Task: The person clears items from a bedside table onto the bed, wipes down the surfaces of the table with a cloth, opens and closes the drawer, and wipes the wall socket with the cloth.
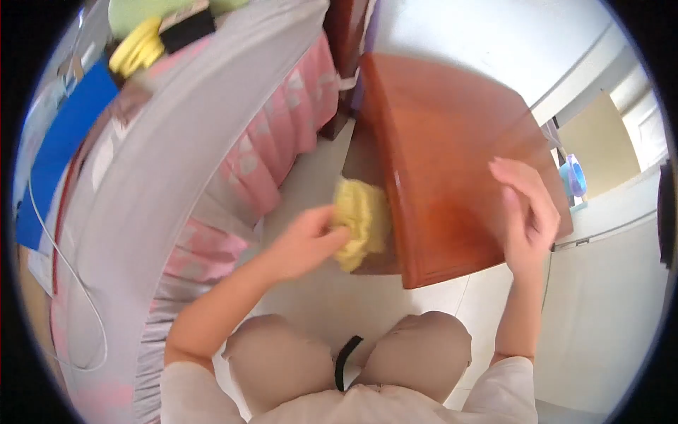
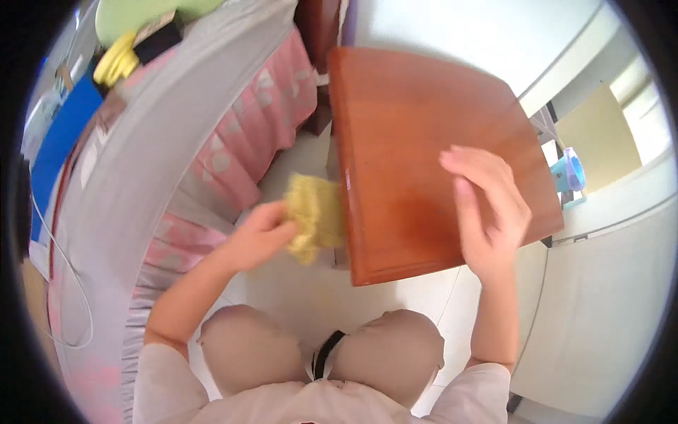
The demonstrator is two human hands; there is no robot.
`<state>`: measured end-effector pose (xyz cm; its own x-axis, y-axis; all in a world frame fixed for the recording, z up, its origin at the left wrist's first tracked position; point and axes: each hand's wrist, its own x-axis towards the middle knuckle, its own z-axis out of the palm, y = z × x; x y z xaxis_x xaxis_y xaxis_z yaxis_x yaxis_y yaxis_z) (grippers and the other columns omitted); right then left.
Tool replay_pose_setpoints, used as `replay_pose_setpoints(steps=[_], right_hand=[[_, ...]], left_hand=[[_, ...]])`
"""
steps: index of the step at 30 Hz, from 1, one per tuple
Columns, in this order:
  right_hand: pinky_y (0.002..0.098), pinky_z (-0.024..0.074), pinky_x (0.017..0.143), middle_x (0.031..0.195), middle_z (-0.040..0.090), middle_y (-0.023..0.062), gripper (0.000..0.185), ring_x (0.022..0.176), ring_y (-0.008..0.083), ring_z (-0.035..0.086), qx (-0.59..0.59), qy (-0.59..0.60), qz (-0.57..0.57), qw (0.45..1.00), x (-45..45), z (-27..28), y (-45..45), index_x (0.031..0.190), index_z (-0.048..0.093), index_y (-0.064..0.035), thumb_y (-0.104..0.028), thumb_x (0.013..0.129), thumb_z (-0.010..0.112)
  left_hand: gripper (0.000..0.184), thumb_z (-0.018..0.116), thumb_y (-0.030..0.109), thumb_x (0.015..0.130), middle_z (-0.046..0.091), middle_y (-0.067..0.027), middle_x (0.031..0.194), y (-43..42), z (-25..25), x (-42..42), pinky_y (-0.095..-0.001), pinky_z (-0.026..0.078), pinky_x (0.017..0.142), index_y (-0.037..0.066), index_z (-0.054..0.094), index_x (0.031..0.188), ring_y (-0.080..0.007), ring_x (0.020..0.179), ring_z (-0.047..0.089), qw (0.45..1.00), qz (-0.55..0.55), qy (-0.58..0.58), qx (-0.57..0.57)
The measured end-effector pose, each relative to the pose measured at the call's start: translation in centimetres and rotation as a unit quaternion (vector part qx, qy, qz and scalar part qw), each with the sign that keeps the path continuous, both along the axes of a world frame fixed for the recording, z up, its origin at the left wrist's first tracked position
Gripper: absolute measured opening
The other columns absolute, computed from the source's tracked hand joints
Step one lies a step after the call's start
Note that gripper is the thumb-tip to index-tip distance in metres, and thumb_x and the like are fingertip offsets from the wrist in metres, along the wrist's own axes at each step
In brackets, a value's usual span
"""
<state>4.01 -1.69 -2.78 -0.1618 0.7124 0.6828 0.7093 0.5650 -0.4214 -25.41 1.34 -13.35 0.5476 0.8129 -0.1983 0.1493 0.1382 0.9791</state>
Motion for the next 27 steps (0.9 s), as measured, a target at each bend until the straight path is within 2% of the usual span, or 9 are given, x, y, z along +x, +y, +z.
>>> replay_pose_setpoints(steps=[4,6,7,10,14,19,24,26,27], right_hand=[[0.0336,0.0398,0.104,0.118,0.066,0.0112,0.025,0.119,0.0219,0.057,-0.076,0.143,-0.209,0.964,10.0,0.1,-3.2,0.111,0.065,0.0020,-0.010,0.099,0.047],[0.0325,0.0385,0.106,0.128,0.061,0.0107,0.031,0.122,0.0215,0.054,-0.155,0.130,-0.324,0.924,19.0,-2.2,-3.3,0.124,0.057,0.0021,-0.017,0.100,0.051],[0.0328,0.0382,0.106,0.132,0.059,0.0111,0.036,0.125,0.0224,0.053,-0.186,0.073,-0.388,0.900,22.1,-3.5,-3.3,0.129,0.054,0.0016,-0.019,0.100,0.053],[0.0342,0.0382,0.107,0.139,0.053,0.0142,0.044,0.131,0.0241,0.049,-0.181,0.192,-0.321,0.910,23.6,-5.1,-3.7,0.135,0.050,0.0004,-0.024,0.100,0.056],[0.0347,0.0346,0.111,0.145,0.047,0.0172,0.050,0.136,0.0245,0.044,-0.239,0.157,-0.368,0.885,23.8,-4.3,-3.5,0.139,0.047,-0.0005,-0.025,0.098,0.058],[0.0369,0.0369,0.107,0.134,0.053,0.0171,0.045,0.126,0.0286,0.048,-0.151,0.168,-0.388,0.894,23.8,-7.3,-3.8,0.139,0.052,-0.0063,-0.032,0.102,0.050],[0.0387,0.0382,0.105,0.133,0.053,0.0172,0.053,0.123,0.0311,0.050,-0.139,0.080,-0.460,0.873,18.3,-7.4,-6.2,0.142,0.049,-0.0083,-0.042,0.101,0.048],[0.0405,0.0423,0.103,0.136,0.049,0.0178,0.067,0.123,0.0333,0.051,-0.105,-0.054,-0.372,0.921,16.0,-6.7,-7.7,0.147,0.042,-0.0096,-0.033,0.090,0.070],[0.0405,0.0423,0.103,0.136,0.049,0.0178,0.067,0.123,0.0333,0.051,-0.105,-0.054,-0.376,0.919,14.8,-5.9,-7.8,0.147,0.042,-0.0096,-0.033,0.090,0.070]], left_hand=[[0.036,0.054,0.010,0.092,0.058,-0.0139,0.113,-3.7,4.4,1.3,-0.0361,0.048,0.086,-0.002,0.052,0.126,-0.0240,0.099,0.058,0.951,0.192,-0.045,0.237],[0.067,0.069,0.021,0.086,0.048,-0.0208,0.123,-4.7,4.8,2.9,-0.0380,0.046,0.093,-0.005,0.038,0.139,-0.0314,0.105,0.053,0.893,0.031,0.105,0.437],[0.085,0.086,0.032,0.070,0.045,-0.0241,0.121,-5.2,4.9,4.6,-0.0405,0.047,0.090,-0.005,0.043,0.133,-0.0371,0.105,0.051,0.892,0.022,0.141,0.428],[0.091,0.093,0.039,0.060,0.046,-0.0215,0.116,-4.4,5.0,7.6,-0.0408,0.047,0.086,-0.004,0.049,0.127,-0.0364,0.105,0.050,0.832,0.057,0.165,0.526],[0.079,0.096,0.038,0.053,0.047,-0.0152,0.108,-3.5,5.0,7.5,-0.0385,0.047,0.081,0.003,0.060,0.114,-0.0308,0.095,0.049,0.829,0.027,0.140,0.541],[0.064,0.097,0.036,0.052,0.050,-0.0076,0.097,-1.6,4.3,6.8,-0.0351,0.045,0.075,0.010,0.066,0.101,-0.0251,0.087,0.049,0.824,0.047,0.048,0.563],[0.069,0.099,0.030,0.048,0.053,-0.0110,0.104,3.5,3.7,2.5,-0.0352,0.048,0.078,0.004,0.065,0.102,-0.0258,0.093,0.054,0.869,0.013,0.023,0.493],[0.077,0.100,0.027,0.046,0.054,-0.0087,0.108,6.4,3.3,1.0,-0.0339,0.047,0.087,0.004,0.063,0.109,-0.0217,0.098,0.055,0.884,0.006,0.025,0.466],[0.082,0.100,0.027,0.045,0.054,-0.0082,0.110,7.4,3.7,0.6,-0.0336,0.046,0.090,0.003,0.061,0.112,-0.0210,0.101,0.055,0.883,0.018,0.023,0.468]])
